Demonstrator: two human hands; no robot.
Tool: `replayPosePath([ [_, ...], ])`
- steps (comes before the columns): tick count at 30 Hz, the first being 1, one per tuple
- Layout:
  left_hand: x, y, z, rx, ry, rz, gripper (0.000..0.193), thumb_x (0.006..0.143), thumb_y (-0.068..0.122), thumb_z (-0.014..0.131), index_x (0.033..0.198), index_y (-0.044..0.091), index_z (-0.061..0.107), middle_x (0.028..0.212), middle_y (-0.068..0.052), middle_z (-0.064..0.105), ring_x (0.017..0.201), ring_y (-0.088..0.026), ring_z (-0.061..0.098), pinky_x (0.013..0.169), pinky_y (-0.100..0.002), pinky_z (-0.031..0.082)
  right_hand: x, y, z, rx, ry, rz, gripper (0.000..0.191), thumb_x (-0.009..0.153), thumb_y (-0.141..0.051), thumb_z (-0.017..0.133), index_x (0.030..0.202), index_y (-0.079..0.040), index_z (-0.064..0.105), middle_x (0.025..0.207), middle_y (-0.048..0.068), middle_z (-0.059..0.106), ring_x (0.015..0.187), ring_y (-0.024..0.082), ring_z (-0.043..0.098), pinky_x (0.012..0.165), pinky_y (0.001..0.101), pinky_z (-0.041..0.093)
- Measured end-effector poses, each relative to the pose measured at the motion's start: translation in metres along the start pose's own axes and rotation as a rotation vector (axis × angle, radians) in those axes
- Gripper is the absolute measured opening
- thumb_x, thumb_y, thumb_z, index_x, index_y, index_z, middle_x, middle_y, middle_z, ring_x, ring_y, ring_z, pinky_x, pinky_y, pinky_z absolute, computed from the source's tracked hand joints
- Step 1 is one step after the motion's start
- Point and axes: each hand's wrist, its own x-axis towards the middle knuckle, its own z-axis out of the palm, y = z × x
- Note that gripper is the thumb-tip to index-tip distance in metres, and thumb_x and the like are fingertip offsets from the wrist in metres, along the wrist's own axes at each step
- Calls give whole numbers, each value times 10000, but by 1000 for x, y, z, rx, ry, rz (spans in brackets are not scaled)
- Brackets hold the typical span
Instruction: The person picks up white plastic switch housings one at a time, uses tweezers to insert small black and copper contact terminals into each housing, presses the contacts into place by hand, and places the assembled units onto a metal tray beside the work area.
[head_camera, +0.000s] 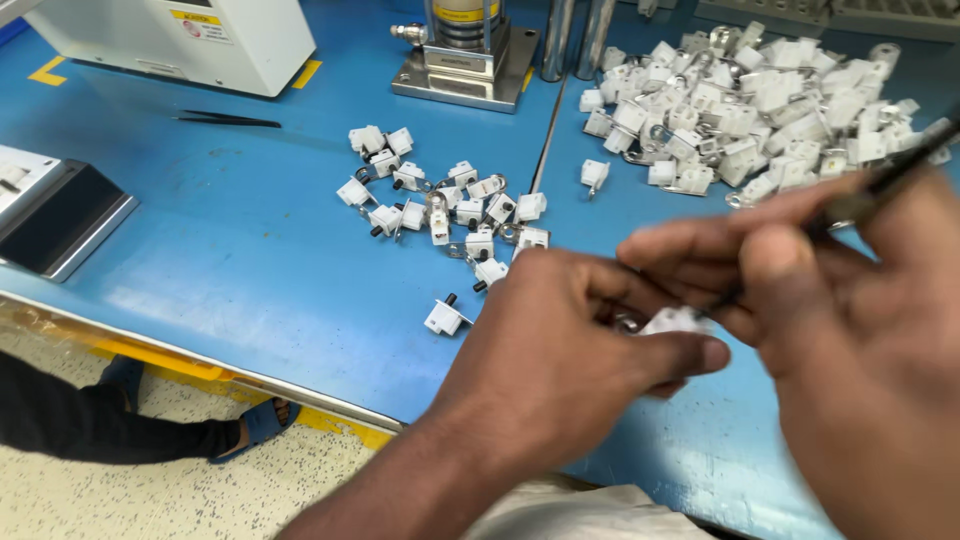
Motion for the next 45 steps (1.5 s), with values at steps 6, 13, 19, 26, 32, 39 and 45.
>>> replayPosePath([
  [6,8,-21,-38,391,-41,-357,381,915,373,760,1102,41,773,857,-108,782,765,-207,760,752,-358,613,89,68,9,-527,-159,497,341,1079,-277,572,1340,-68,638,1019,211,751,798,326,650,719,509,520],
  [13,28,-35,-65,683,349,71,452,890,402,763,1214,90,719,951,-129,789,848,-253,763,769,-444,585,132,94,59,-783,-394,342,452,930,-360,711,1263,-69,619,991,137,744,830,225,681,762,397,516],
  [19,45,-23,-24,-371,132,-179,471,959,368,714,1263,10,666,1003,-173,733,697,-200,775,621,-324,642,64,72,11,-297,-326,770,296,981,-292,680,1195,-96,736,742,91,640,500,123,406,446,298,319],
  [26,36,-26,1,-320,-246,-231,445,897,289,777,1215,16,629,857,-128,784,689,-156,751,644,-298,641,-8,162,-138,-807,-85,594,300,919,-241,772,1161,-72,821,853,140,769,665,190,726,663,300,596],
  [32,27,-15,14,-170,-333,-148,382,891,286,790,1134,4,705,837,-130,769,726,-145,720,712,-323,620,-20,233,-218,-1198,-164,250,379,720,-272,868,1033,-63,827,915,122,741,846,245,768,864,433,612],
  [39,1,-2,32,-45,-269,-56,345,822,297,833,1052,41,801,885,-67,791,773,-132,732,728,-338,612,3,147,-154,-893,-96,645,288,892,-228,823,1077,-8,833,854,193,754,681,301,757,698,432,639],
  [45,-6,8,40,108,-86,-66,396,778,340,835,1110,124,814,962,-37,837,850,-125,793,793,-341,639,-14,71,-109,-384,-43,588,307,891,-251,812,1101,-26,817,775,191,712,593,260,695,560,389,573],
])
